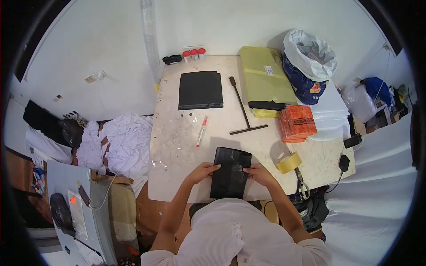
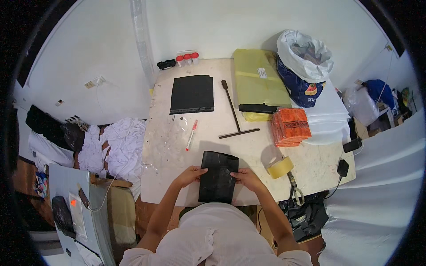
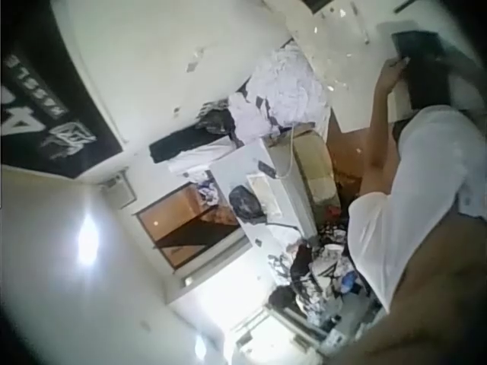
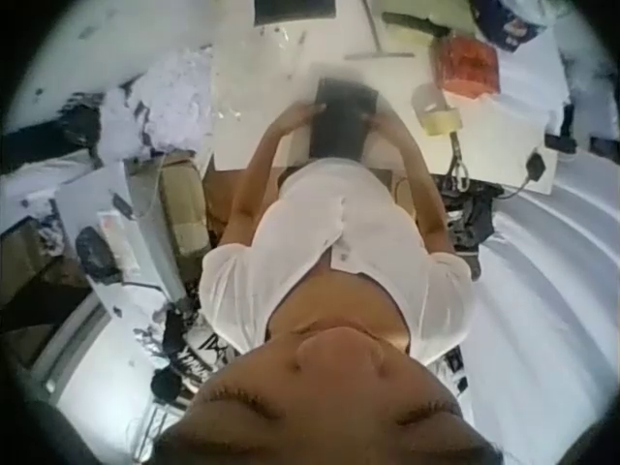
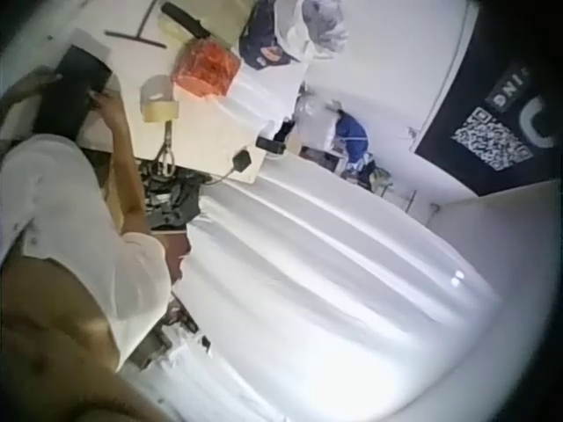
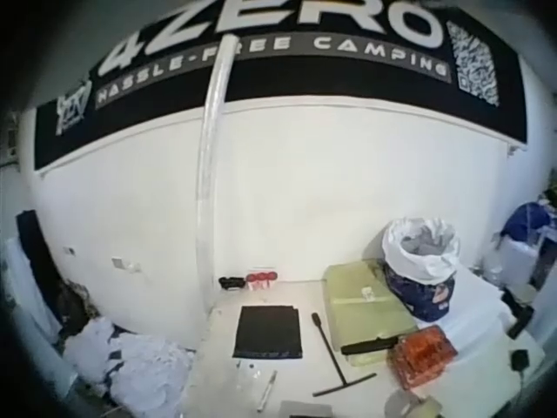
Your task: The person is seen placing items into small black bags, folding them, and then sealing them using tape and scissors.
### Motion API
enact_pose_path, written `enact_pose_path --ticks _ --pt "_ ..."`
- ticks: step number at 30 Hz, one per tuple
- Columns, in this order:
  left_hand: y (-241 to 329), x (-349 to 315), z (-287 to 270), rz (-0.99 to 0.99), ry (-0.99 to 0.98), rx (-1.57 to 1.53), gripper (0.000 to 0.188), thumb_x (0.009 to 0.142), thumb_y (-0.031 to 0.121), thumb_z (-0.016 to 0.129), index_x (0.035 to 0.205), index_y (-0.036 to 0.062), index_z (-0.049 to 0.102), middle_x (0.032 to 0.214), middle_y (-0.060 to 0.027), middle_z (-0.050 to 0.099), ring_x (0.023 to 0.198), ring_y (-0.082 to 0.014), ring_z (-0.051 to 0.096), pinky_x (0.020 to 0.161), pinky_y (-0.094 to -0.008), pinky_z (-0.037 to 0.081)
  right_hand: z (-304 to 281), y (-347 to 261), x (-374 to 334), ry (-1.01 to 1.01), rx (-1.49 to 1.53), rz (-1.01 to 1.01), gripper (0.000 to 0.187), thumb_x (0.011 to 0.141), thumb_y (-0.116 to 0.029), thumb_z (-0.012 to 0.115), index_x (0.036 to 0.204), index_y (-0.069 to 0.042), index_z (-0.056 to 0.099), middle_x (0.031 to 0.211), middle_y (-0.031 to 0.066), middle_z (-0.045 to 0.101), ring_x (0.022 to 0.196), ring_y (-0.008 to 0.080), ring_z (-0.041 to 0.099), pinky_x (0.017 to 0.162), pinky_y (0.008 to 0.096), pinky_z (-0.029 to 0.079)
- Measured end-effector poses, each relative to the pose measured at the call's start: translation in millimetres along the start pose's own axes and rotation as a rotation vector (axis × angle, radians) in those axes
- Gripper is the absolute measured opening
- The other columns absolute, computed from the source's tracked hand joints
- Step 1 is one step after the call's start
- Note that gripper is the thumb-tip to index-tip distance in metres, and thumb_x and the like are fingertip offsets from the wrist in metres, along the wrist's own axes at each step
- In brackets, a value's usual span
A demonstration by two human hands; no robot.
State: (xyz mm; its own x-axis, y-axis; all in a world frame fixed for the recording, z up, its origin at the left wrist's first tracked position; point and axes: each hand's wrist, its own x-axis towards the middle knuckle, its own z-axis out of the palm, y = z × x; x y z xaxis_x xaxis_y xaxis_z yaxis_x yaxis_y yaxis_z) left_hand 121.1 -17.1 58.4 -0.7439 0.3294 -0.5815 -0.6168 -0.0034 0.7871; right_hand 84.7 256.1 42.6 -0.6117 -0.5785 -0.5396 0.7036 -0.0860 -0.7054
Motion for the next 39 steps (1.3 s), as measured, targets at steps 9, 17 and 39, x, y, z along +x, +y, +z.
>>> enact_pose_path --ticks 9,17,39 --pt "5.2 8.7 -11.7 0.053 -0.057 0.04 0.024 0.083 0.022 0.064 0.094 0.0006 0.067 0.084 -0.0035 0.065 0.077 -0.0113 0.061 0.072 -0.0252 0.049 -13.0 3.2 -0.4 0.007 -0.085 -0.008 0.019 0.087 -0.014 0.058 0.095 0.002 0.063 0.09 0.0059 0.065 0.08 0.0123 0.061 0.077 0.0256 0.048" --pt "-10.5 10.1 -22.3 0.168 -0.089 0.048 0.018 0.083 0.01 0.061 0.097 0.0 0.066 0.085 -0.0028 0.065 0.075 -0.0093 0.059 0.071 -0.024 0.05 -0.2 -13.1 -12.8 0.06 -0.344 -0.117 0.014 0.084 -0.005 0.056 0.092 -0.002 0.067 0.082 0.0029 0.065 0.074 0.0098 0.059 0.072 0.0227 0.048" --pt "40.7 21.0 -7.7 0.058 -0.231 0.245 0.042 0.091 0.036 0.046 0.098 0.0009 0.066 0.1 -0.0142 0.064 0.101 -0.0223 0.057 0.09 -0.0299 0.043 3.1 -19.8 -15.2 -0.144 -0.753 -0.436 0.03 0.067 0.015 0.047 0.079 -0.002 0.068 0.072 0.0078 0.063 0.074 0.0156 0.058 0.071 0.0259 0.045"
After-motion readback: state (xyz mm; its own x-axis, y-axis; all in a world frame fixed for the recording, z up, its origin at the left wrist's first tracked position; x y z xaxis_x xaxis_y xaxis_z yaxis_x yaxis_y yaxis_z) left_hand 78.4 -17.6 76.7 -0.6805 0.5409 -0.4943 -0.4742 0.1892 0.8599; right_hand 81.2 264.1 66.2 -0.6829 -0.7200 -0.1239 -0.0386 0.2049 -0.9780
